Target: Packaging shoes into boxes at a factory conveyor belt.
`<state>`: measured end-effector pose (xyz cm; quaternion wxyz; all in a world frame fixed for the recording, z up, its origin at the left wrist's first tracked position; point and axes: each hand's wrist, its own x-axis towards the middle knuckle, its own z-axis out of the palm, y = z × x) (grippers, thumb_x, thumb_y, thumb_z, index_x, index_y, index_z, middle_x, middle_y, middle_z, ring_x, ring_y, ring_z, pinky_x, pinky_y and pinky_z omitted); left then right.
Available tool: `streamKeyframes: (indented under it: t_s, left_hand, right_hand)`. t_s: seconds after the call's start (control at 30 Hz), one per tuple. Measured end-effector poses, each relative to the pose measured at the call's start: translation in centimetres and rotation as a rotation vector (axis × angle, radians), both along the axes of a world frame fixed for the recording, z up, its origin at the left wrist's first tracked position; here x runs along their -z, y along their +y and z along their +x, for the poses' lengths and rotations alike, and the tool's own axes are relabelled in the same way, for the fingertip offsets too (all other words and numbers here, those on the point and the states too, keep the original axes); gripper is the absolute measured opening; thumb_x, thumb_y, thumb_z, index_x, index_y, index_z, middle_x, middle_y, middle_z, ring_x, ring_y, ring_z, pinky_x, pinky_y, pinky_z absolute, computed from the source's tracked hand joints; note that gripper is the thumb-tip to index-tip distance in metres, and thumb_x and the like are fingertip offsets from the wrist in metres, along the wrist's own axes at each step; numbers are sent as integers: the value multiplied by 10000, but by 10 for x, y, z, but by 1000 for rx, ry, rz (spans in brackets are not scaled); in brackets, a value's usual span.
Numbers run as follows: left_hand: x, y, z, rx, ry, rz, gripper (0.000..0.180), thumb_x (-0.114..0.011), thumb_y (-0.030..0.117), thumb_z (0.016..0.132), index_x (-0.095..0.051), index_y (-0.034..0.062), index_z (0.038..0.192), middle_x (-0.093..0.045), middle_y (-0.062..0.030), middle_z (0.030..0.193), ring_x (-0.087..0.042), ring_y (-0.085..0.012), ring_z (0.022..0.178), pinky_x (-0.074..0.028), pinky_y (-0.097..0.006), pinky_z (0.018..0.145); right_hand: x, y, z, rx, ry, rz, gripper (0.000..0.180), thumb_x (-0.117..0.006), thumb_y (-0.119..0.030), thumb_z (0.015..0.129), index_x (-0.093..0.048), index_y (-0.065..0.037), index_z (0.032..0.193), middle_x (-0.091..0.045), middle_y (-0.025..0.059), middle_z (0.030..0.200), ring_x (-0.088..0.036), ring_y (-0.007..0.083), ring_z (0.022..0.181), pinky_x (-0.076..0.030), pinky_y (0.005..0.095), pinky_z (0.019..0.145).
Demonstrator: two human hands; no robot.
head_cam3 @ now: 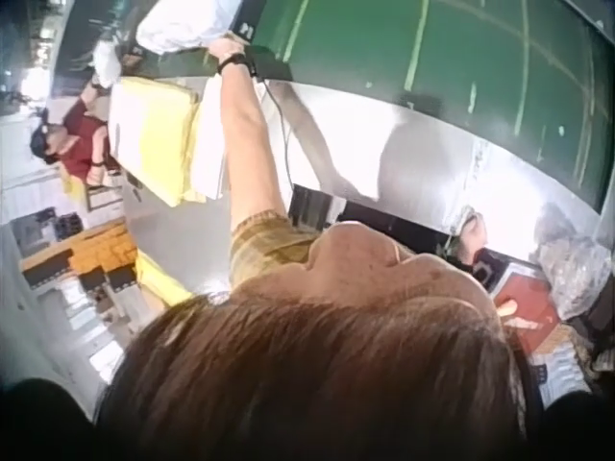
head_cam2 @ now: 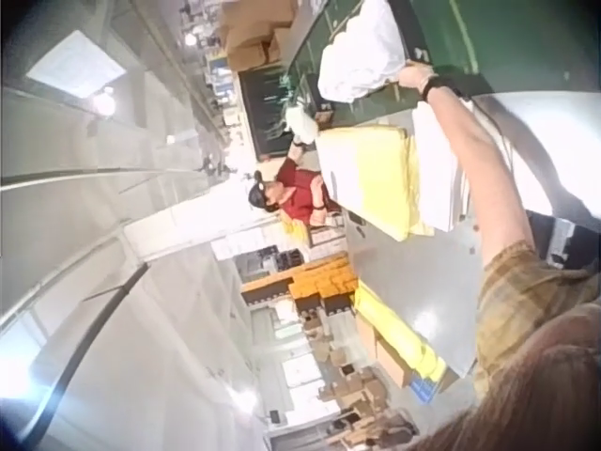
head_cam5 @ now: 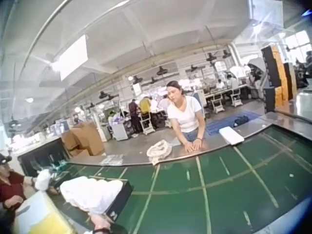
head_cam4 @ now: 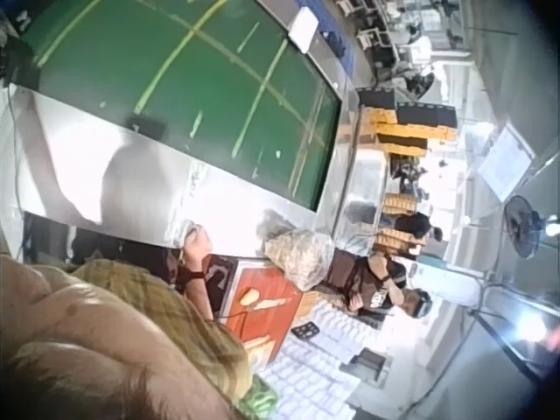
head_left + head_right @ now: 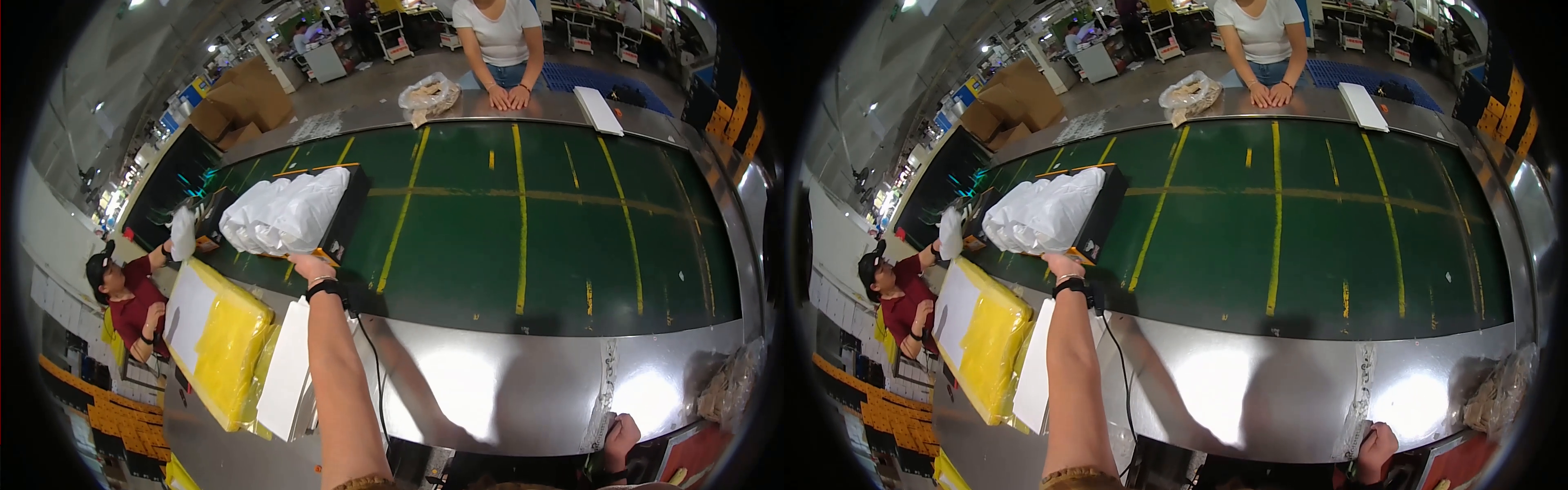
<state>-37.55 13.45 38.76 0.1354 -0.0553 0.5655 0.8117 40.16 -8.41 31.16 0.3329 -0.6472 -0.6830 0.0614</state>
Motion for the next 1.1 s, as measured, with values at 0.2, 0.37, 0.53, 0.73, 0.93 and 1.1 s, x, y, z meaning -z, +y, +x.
streamKeyframes:
  t_s: [0.2, 0.37, 0.53, 0.73, 0.93, 1.1]
  left_hand:
    - [14, 17, -39, 202, -1, 135, 790, -177, 655, 939, -353, 77, 1447, -410, -88, 1466, -405, -345, 1290, -287, -509, 1091]
    - [27, 38, -35, 29, 116, 39, 750, -235, 599, 934, -445, 28, 1373, -451, -123, 1415, -457, -336, 1225, -382, -464, 1018]
    - [43, 49, -47, 55, 63, 14, 687, -252, 536, 940, -458, 32, 1359, -468, -121, 1400, -463, -325, 1221, -376, -440, 1011]
    - [47, 71, 1, 127, 130, 88, 634, -308, 486, 944, -402, 42, 1387, -438, -110, 1423, -459, -316, 1236, -335, -453, 1052]
    - [18, 96, 146, 117, -81, -73, 601, -376, 507, 928, -404, 46, 1312, -557, -128, 1206, -572, -263, 1021, -479, -377, 867]
    - [-3, 57, 217, 343, -267, 47, 409, -397, 522, 927, -446, 129, 1029, -496, -39, 805, -396, -117, 503, -331, -249, 415]
  right_hand:
    - [-8, 0, -4, 49, -87, -48, 101, -496, 30, 760, -567, -22, 710, -572, 173, 656, -571, 348, 582, -451, 402, 547]
    - [-20, 0, -5, 97, -194, -54, 103, -542, 48, 729, -561, -51, 707, -575, 148, 645, -577, 345, 587, -450, 429, 551]
    - [-34, 3, -13, 67, -169, -52, 116, -539, 53, 722, -558, -61, 729, -564, 138, 634, -564, 355, 566, -442, 441, 540]
    - [-32, -1, -16, 86, -131, -19, 94, -540, 22, 742, -579, -61, 720, -570, 144, 612, -574, 344, 545, -446, 422, 520]
    - [-29, 1, -15, 76, -75, 31, 90, -549, -4, 748, -597, -69, 709, -573, 139, 593, -577, 333, 524, -445, 407, 505]
    - [-42, 2, -19, 60, -58, -3, 112, -543, -12, 782, -617, -79, 729, -586, 135, 617, -588, 327, 546, -455, 399, 522]
